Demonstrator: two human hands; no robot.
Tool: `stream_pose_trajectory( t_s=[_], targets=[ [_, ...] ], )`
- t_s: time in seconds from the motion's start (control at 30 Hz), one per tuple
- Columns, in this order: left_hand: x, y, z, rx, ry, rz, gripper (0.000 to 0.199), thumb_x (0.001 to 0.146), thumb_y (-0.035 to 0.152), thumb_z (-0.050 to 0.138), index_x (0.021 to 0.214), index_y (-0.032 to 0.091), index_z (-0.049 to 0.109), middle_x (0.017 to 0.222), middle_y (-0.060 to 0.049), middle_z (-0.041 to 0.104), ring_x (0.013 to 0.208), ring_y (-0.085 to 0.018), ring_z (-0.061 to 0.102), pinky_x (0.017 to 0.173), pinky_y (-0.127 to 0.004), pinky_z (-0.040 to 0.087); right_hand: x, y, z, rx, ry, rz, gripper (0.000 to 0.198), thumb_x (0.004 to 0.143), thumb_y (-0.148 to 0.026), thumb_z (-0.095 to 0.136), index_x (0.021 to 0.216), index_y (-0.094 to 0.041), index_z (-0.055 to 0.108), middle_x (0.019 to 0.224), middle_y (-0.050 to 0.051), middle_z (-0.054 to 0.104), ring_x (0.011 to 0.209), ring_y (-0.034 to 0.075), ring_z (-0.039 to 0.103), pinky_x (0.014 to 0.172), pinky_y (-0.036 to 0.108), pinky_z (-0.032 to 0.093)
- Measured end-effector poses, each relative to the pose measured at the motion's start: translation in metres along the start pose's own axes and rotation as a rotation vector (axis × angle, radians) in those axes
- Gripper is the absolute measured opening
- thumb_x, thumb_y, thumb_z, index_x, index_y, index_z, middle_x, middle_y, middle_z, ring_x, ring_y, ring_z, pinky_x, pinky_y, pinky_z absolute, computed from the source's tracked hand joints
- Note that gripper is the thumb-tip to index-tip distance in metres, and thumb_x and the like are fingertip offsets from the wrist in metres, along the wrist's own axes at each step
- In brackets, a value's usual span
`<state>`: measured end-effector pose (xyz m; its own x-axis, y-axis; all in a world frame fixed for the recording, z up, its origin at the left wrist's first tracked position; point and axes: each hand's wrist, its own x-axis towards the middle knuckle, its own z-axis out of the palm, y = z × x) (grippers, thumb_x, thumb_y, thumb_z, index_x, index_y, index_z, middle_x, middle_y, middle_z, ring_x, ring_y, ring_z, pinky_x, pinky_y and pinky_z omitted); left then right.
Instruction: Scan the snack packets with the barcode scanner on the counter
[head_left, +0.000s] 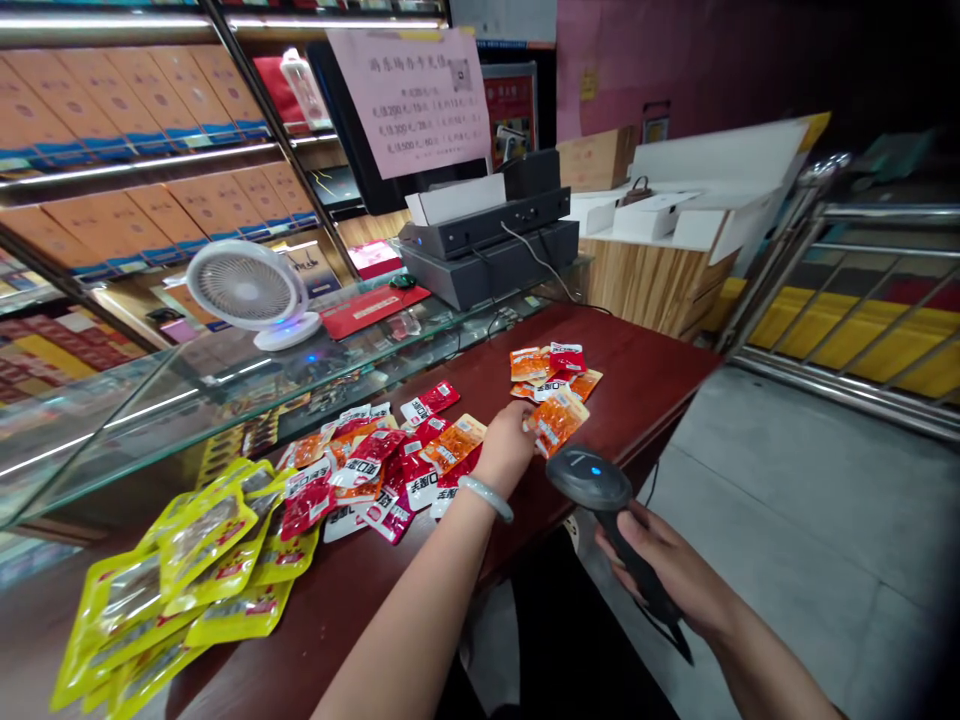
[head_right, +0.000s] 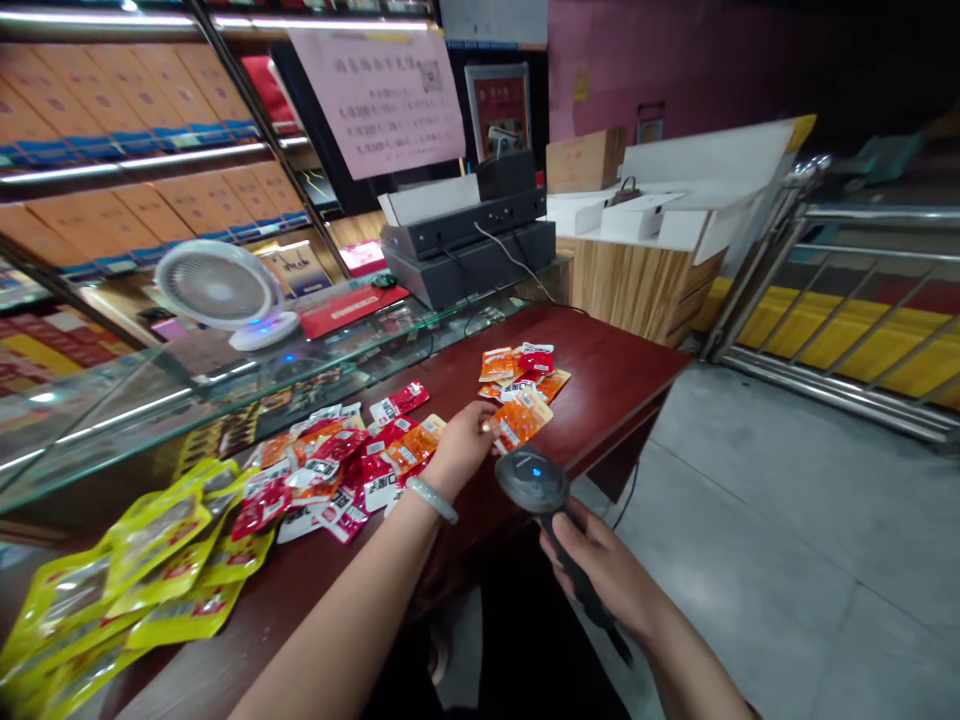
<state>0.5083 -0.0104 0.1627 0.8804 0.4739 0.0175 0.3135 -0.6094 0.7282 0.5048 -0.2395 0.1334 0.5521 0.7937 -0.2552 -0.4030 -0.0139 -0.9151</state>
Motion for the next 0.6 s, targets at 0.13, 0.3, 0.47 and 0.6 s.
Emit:
stream_pose_trajectory(
  t_s=[0.13,0.3,0.47,0.6],
  targets=[
    [-0.011,-0.005,-0.019,0.227,0.130,0.191,0.033,0.079,0.017,0.067,0.111,0.019,0.064,0.116,-0.009,0.065,0.107,-0.021,0.059,0.096,-0.033,0.045,0.006,0.001,0.000,0.000,-0.002,0.017,0.048,0.082,-0.067,0.058,0.091,-0.021,0.048,0.065,-0.005,0.045,0.043,0.006,0.038,0.040,0.018,0.027],
    [-0.031,-0.027,-0.066,0.675,0.263,-0.004,0.032,0.081,0.034,0.065,0.109,0.019,0.067,0.118,-0.014,0.062,0.113,-0.031,0.053,0.098,-0.044,0.040,0.015,0.012,0.002,0.000,-0.035,0.050,0.050,0.081,-0.067,0.059,0.099,-0.022,0.051,0.065,-0.005,0.047,0.043,0.007,0.040,0.039,0.019,0.028],
    [-0.035,-0.049,-0.083,0.826,0.178,-0.147,0.040,0.080,0.047,0.062,0.106,0.017,0.067,0.120,-0.018,0.060,0.118,-0.038,0.048,0.096,-0.051,0.037,0.016,0.018,0.009,0.024,-0.074,0.047,0.046,0.084,-0.063,0.059,0.103,-0.022,0.053,0.067,-0.005,0.048,0.044,0.006,0.038,0.040,0.019,0.028],
    [-0.037,-0.053,-0.077,0.772,0.251,-0.038,0.044,0.076,0.044,0.069,0.111,0.018,0.059,0.119,-0.015,0.061,0.116,-0.034,0.051,0.099,-0.048,0.035,0.017,0.014,0.014,0.006,-0.072,0.030,0.045,0.084,-0.063,0.058,0.098,-0.021,0.053,0.064,-0.005,0.046,0.043,0.005,0.036,0.039,0.018,0.027]
  ],
)
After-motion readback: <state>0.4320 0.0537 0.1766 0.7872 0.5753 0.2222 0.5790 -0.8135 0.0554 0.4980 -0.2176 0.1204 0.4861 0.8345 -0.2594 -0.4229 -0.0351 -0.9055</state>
